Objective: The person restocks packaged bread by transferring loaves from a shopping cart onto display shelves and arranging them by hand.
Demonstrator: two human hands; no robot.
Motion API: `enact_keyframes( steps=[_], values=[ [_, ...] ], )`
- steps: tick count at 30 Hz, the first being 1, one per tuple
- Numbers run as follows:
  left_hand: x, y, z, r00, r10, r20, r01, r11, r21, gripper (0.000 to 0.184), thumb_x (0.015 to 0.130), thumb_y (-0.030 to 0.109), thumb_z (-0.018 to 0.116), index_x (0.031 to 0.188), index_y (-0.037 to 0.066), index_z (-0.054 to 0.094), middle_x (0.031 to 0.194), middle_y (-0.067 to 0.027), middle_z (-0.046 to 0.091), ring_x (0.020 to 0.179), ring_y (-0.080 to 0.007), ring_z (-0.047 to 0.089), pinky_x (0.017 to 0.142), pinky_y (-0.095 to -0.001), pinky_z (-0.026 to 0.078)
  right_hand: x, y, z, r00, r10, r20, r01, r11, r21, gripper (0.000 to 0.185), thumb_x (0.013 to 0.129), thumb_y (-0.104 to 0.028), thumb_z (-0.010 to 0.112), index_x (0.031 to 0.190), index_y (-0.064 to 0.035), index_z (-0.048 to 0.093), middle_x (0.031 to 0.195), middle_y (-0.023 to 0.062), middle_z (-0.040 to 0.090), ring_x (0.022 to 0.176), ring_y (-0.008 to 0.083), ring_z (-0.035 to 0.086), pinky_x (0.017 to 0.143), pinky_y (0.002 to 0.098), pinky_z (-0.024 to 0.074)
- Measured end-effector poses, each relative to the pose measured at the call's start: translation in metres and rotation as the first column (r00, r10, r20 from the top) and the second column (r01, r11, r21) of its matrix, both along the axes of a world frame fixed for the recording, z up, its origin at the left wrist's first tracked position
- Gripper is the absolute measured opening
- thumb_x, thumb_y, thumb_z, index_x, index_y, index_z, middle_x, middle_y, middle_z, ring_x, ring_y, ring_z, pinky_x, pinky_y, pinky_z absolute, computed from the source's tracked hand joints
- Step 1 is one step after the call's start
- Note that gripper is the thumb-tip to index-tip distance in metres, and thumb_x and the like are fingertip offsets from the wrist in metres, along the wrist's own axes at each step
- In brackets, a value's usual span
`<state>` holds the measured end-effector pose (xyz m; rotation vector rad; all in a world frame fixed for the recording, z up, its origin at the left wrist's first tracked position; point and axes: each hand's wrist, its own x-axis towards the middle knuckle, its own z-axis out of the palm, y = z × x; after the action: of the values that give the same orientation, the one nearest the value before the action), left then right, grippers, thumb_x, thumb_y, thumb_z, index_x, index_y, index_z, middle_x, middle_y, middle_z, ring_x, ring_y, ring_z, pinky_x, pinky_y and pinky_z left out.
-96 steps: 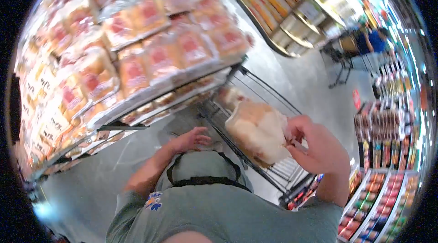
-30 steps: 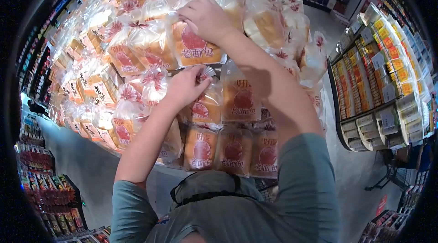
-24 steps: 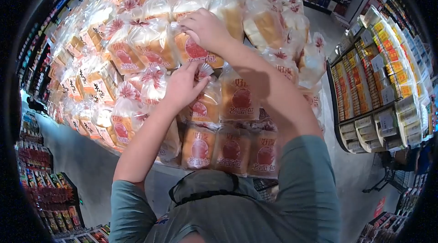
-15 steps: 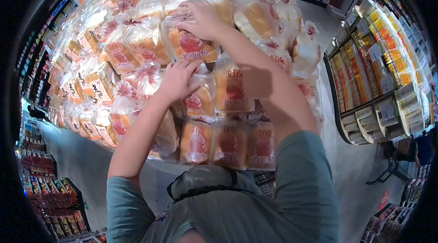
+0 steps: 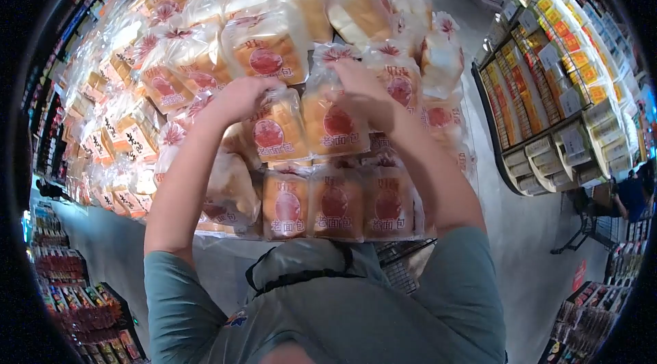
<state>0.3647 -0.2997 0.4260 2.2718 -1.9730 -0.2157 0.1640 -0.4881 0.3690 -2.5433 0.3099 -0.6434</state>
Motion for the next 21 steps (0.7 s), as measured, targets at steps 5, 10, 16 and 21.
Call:
enact_keyframes(
  steps=[5, 10, 16, 21],
  values=[
    [0.010, -0.017, -0.006, 0.999, -0.049, 0.003, 0.049, 0.998, 0.037, 0.036, 0.081, 0.007, 0.059, 0.116, 0.014, 0.062, 0.100, -0.0173, 0.067, 0.095, -0.0364, 0.063, 0.079, -0.0443, 0.049, -0.014, 0.019, -0.024, 0.997, -0.033, 0.076, 0.046, 0.985, -0.165, 0.031, 0.083, -0.024, 0.067, 0.103, -0.0020, 0.060, 0.112, 0.0170, 0.058, 0.110, 0.0343, 0.053, 0.095, 0.0438, 0.0393],
    [0.005, -0.008, -0.023, 0.990, 0.030, 0.141, 0.014, 0.953, -0.303, 0.055, 0.073, 0.020, 0.074, 0.124, 0.015, 0.055, 0.105, -0.0090, 0.062, 0.101, -0.0274, 0.058, 0.089, -0.0390, 0.042, -0.010, 0.029, -0.034, 0.987, -0.054, 0.154, 0.079, 0.984, -0.159, 0.015, 0.082, -0.016, 0.064, 0.088, -0.0030, 0.059, 0.091, 0.0134, 0.060, 0.092, 0.0344, 0.056, 0.085, 0.0450, 0.0402],
    [0.003, -0.001, -0.009, 0.974, 0.036, 0.223, 0.093, 0.835, -0.542, 0.065, 0.063, 0.022, 0.082, 0.121, 0.016, 0.053, 0.110, -0.0087, 0.050, 0.104, -0.0298, 0.050, 0.088, -0.0394, 0.042, -0.032, 0.048, -0.002, 0.995, -0.050, 0.089, 0.060, 0.992, -0.111, 0.012, 0.083, -0.014, 0.063, 0.085, -0.0033, 0.058, 0.085, 0.0134, 0.059, 0.087, 0.0340, 0.056, 0.081, 0.0434, 0.0418],
    [0.012, -0.006, -0.014, 0.977, 0.052, 0.207, 0.004, 0.965, -0.262, 0.045, 0.068, 0.021, 0.078, 0.106, 0.012, 0.056, 0.096, -0.0085, 0.056, 0.094, -0.0273, 0.055, 0.085, -0.0406, 0.043, -0.030, 0.052, -0.013, 0.986, -0.106, 0.127, 0.107, 0.994, 0.001, 0.013, 0.082, -0.016, 0.063, 0.085, -0.0042, 0.058, 0.087, 0.0137, 0.060, 0.087, 0.0336, 0.056, 0.081, 0.0431, 0.0412]
  ],
)
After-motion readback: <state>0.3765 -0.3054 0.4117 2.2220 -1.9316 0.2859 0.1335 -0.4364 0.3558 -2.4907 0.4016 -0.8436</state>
